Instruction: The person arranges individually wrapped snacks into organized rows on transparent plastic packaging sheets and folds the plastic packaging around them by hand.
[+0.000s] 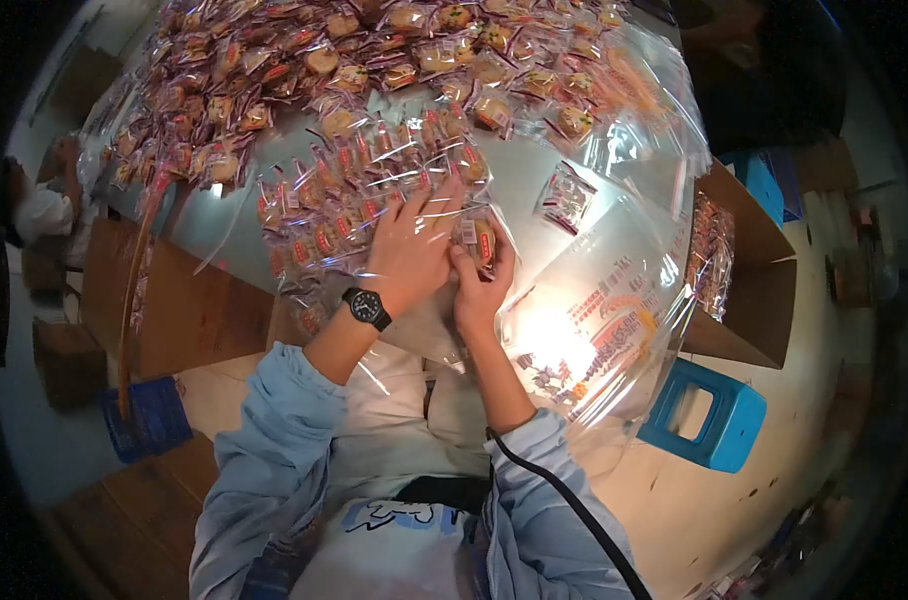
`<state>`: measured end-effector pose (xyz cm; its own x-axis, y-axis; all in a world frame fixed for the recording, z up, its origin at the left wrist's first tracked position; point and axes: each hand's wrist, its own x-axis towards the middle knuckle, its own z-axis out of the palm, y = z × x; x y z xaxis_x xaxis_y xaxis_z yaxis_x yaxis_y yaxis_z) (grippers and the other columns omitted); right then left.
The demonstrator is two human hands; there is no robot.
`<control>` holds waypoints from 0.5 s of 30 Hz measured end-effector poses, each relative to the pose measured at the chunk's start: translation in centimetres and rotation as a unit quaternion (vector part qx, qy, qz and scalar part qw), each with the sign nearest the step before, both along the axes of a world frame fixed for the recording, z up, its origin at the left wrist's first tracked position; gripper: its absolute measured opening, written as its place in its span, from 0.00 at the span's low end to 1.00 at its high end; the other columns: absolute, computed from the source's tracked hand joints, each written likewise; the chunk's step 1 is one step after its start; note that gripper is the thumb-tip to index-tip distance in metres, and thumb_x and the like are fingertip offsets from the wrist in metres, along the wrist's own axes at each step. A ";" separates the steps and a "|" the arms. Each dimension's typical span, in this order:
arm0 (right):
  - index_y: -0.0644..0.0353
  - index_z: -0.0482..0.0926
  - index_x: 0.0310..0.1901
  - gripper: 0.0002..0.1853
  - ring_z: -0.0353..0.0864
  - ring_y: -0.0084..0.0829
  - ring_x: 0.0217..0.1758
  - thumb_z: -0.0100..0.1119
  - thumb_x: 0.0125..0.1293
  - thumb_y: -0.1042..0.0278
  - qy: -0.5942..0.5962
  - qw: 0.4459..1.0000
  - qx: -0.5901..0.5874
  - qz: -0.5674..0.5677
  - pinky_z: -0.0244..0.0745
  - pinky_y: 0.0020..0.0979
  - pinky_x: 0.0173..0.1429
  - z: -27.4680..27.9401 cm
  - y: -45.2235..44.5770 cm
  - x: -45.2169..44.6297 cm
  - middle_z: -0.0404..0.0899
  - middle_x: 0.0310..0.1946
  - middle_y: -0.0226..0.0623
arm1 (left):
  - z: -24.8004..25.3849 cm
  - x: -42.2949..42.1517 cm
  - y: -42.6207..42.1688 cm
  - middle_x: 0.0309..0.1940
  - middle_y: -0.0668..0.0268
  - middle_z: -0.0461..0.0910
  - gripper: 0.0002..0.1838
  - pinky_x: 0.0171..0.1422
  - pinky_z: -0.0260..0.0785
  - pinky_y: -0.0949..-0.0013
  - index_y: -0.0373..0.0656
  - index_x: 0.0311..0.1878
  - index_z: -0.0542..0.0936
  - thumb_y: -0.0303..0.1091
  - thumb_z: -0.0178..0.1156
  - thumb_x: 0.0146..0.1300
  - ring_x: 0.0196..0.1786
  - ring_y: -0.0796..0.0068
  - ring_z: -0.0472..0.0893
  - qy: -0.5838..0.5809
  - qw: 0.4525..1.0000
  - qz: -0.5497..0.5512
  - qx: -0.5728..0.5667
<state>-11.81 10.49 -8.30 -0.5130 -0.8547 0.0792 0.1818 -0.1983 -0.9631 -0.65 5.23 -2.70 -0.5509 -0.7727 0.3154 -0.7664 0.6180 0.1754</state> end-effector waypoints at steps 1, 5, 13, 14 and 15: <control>0.68 0.68 0.72 0.33 0.75 0.37 0.70 0.68 0.66 0.76 -0.013 1.000 -0.020 0.011 0.72 0.37 0.73 -0.2 0.0 -0.3 0.73 0.68 0.46 | 0.0 -0.3 -0.4 0.75 0.60 0.71 0.42 0.73 0.65 0.48 0.43 0.78 0.68 0.34 0.66 0.58 0.67 0.55 0.76 -0.008 1.000 -0.001 -0.002; 0.66 0.66 0.75 0.34 0.75 0.36 0.70 0.65 0.67 0.77 0.026 0.999 -0.025 0.009 0.71 0.36 0.74 -1.7 -0.1 -0.6 0.72 0.70 0.46 | 1.0 -1.0 -2.2 0.75 0.65 0.71 0.40 0.68 0.67 0.49 0.50 0.79 0.68 0.33 0.65 0.61 0.65 0.55 0.77 -0.011 0.999 -0.001 0.045; 0.67 0.63 0.74 0.36 0.74 0.36 0.71 0.68 0.67 0.76 -0.026 0.999 -0.025 -0.033 0.69 0.37 0.76 -0.5 -0.2 1.1 0.71 0.70 0.47 | 0.6 -2.2 -3.9 0.68 0.67 0.76 0.27 0.69 0.65 0.47 0.52 0.73 0.74 0.38 0.61 0.71 0.66 0.54 0.77 0.044 0.997 0.030 0.063; 0.67 0.63 0.74 0.36 0.73 0.36 0.72 0.68 0.67 0.76 -0.016 0.999 -0.027 -0.031 0.68 0.37 0.76 -0.6 -0.1 1.0 0.71 0.70 0.47 | -0.3 -2.0 -4.4 0.69 0.67 0.76 0.26 0.71 0.64 0.47 0.52 0.71 0.75 0.40 0.63 0.71 0.67 0.53 0.76 0.037 0.996 0.030 0.070; 0.67 0.63 0.74 0.36 0.73 0.36 0.72 0.67 0.67 0.76 0.006 0.999 -0.029 -0.032 0.68 0.37 0.76 -1.2 -0.1 0.8 0.71 0.70 0.47 | -0.3 -2.0 -4.4 0.69 0.67 0.76 0.26 0.71 0.64 0.47 0.52 0.70 0.76 0.41 0.64 0.70 0.67 0.53 0.76 0.045 0.997 0.024 0.054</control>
<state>-11.04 10.42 -9.46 -0.5653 -0.8139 0.1344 0.1549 -0.2648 -0.9518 -2.65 0.85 -3.02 -0.4863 -0.8290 0.2760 -0.7724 0.5556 0.3078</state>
